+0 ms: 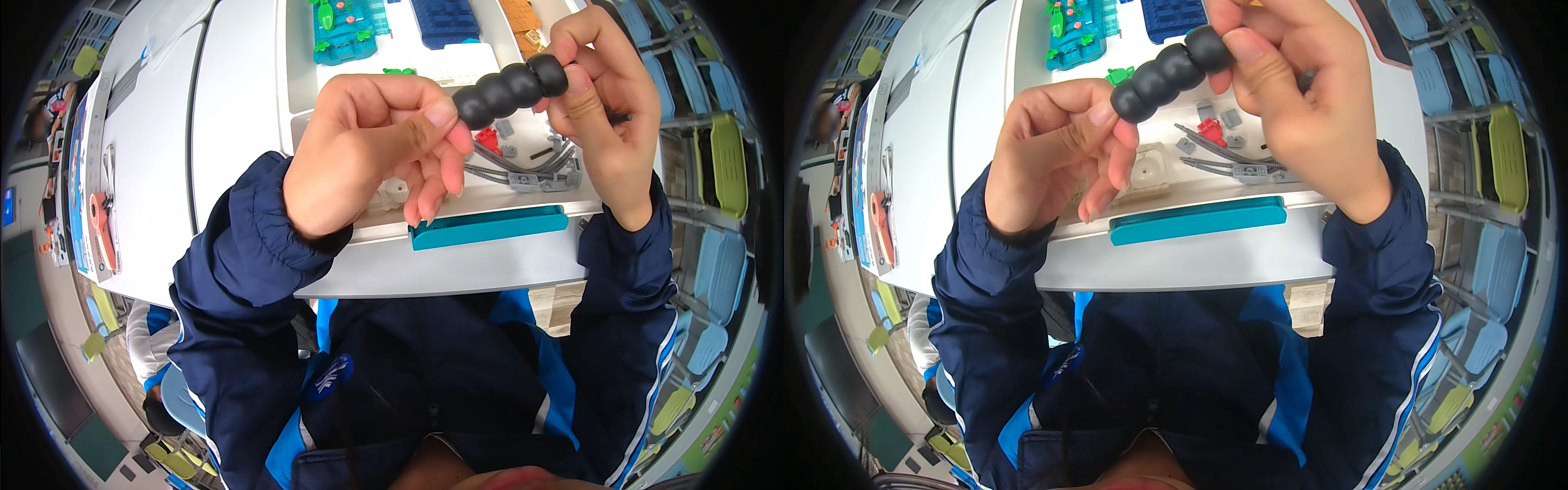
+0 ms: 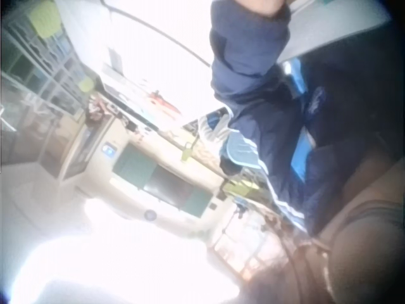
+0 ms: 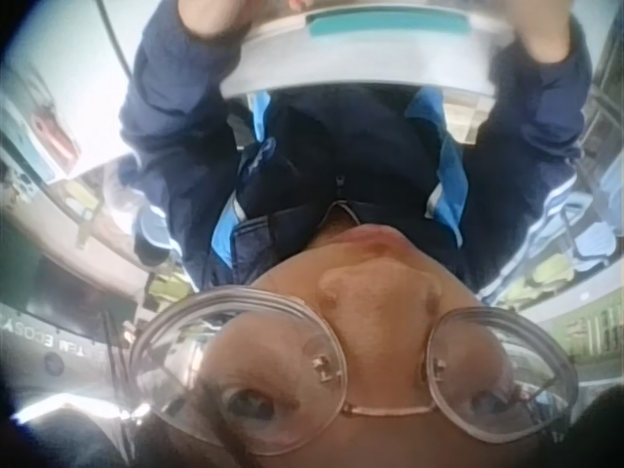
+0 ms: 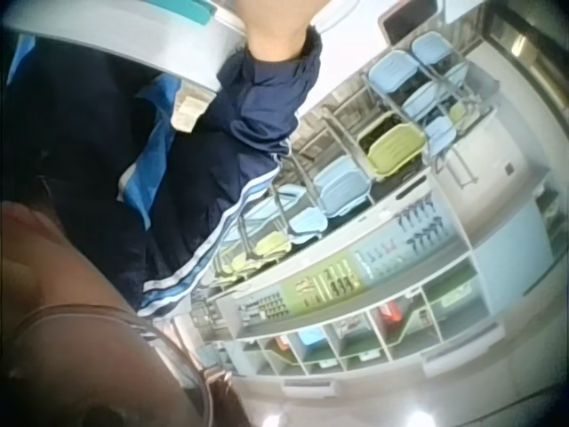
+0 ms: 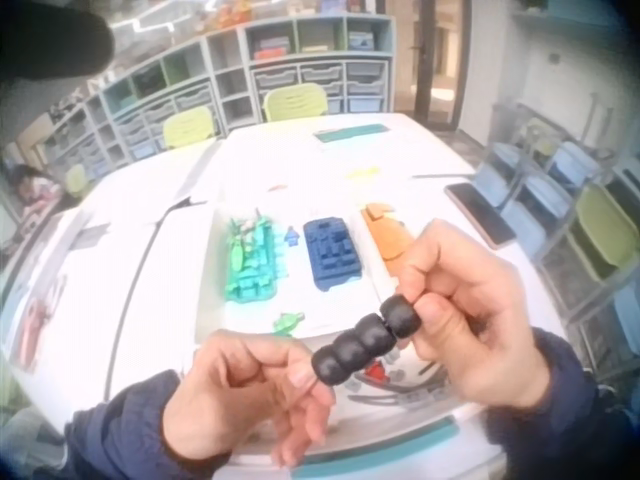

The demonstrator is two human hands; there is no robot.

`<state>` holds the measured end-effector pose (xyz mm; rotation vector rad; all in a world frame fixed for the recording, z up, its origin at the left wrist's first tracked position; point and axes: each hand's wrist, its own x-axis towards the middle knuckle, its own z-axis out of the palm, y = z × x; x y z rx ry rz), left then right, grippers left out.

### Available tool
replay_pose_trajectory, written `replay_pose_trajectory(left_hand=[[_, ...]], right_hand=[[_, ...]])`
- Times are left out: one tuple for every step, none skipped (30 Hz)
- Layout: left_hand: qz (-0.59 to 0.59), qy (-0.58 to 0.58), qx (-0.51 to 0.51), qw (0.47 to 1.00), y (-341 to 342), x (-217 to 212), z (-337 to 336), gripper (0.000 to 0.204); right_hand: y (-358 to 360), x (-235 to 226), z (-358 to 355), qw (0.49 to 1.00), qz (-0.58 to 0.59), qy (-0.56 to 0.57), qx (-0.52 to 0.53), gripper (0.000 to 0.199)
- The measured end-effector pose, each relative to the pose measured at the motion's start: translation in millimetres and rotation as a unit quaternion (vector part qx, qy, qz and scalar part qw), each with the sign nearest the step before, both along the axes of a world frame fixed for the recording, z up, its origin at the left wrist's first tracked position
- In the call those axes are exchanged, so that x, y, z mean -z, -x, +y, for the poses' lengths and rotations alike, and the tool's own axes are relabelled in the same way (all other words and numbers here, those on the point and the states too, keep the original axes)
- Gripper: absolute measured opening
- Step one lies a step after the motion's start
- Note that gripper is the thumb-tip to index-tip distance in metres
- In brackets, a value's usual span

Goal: The person assembles small plastic building blocks from a compartmentalized tray. They connect black spherical pieces onto a rod, then join gray rectangular blocks together, and finally handle tan-colored blocks.

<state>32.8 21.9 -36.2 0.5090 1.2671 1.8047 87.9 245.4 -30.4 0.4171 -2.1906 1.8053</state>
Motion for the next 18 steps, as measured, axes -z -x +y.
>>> replay_pose_trajectory(left_hand=[[-0.004, -0.012, -0.003, 1.000, 0, 0, 0, 0.023], [-0.008, -0.024, -0.005, 1.000, -1, 0, 0, 0.024], [0.000, -0.029, -0.011, 1.000, -1, 0, 1, 0.024], [0.007, -0.033, -0.019, 0.999, -1, -1, 0, 0.025], [0.015, -0.037, -0.027, 0.999, -1, -2, 0, 0.025], [0.033, -0.026, -0.044, 0.998, -4, -4, 1, 0.027], [0.052, -0.016, -0.059, 0.997, -6, -7, 3, 0.030], [0.070, -0.006, -0.075, 0.995, -8, -8, 4, 0.032], [0.075, -0.006, -0.081, 0.994, -8, -8, 4, 0.031], [0.080, -0.007, -0.086, 0.993, -7, -8, 4, 0.031], [0.085, -0.008, -0.091, 0.992, -7, -8, 4, 0.031], [0.086, -0.010, -0.095, 0.992, -6, -7, 4, 0.031], [0.088, -0.010, -0.103, 0.991, -6, -7, 3, 0.031], [0.089, -0.009, -0.110, 0.990, -7, -7, 3, 0.031], [0.097, -0.009, -0.121, 0.988, -7, -7, 2, 0.031], [0.104, -0.011, -0.128, 0.986, -7, -7, 2, 0.031], [0.112, -0.013, -0.135, 0.985, -7, -7, 3, 0.031], [0.114, -0.015, -0.136, 0.984, -6, -8, 3, 0.031]], right_hand=[[0, -1, 0, 1.000, -0.007, 0.020, -0.007, 0.015], [0, -3, 2, 0.999, -0.021, 0.044, -0.023, 0.016], [1, -3, 6, 0.998, -0.027, 0.047, -0.039, 0.017], [1, -2, 9, 0.997, -0.034, 0.049, -0.057, 0.019], [3, -1, 14, 0.996, -0.033, 0.030, -0.075, 0.020], [5, 0, 17, 0.995, -0.032, 0.010, -0.092, 0.022], [6, 2, 20, 0.996, -0.024, 0.013, -0.084, 0.023], [7, 4, 21, 0.997, -0.015, 0.015, -0.076, 0.025], [8, 5, 21, 0.998, -0.007, 0.017, -0.068, 0.027], [7, 3, 19, 0.997, -0.001, 0.029, -0.066, 0.028], [6, 1, 16, 0.997, 0.004, 0.040, -0.064, 0.030], [6, -1, 14, 0.997, 0.010, 0.051, -0.062, 0.032], [7, 0, 14, 0.998, 0.014, 0.041, -0.055, 0.033], [8, 1, 14, 0.998, 0.019, 0.031, -0.047, 0.034], [8, 2, 14, 0.999, 0.024, 0.022, -0.040, 0.036], [7, 1, 14, 0.999, 0.023, 0.009, -0.030, 0.036], [5, 0, 13, 1.000, 0.023, -0.004, -0.020, 0.036], [3, -2, 12, 1.000, 0.023, -0.017, -0.010, 0.036]])
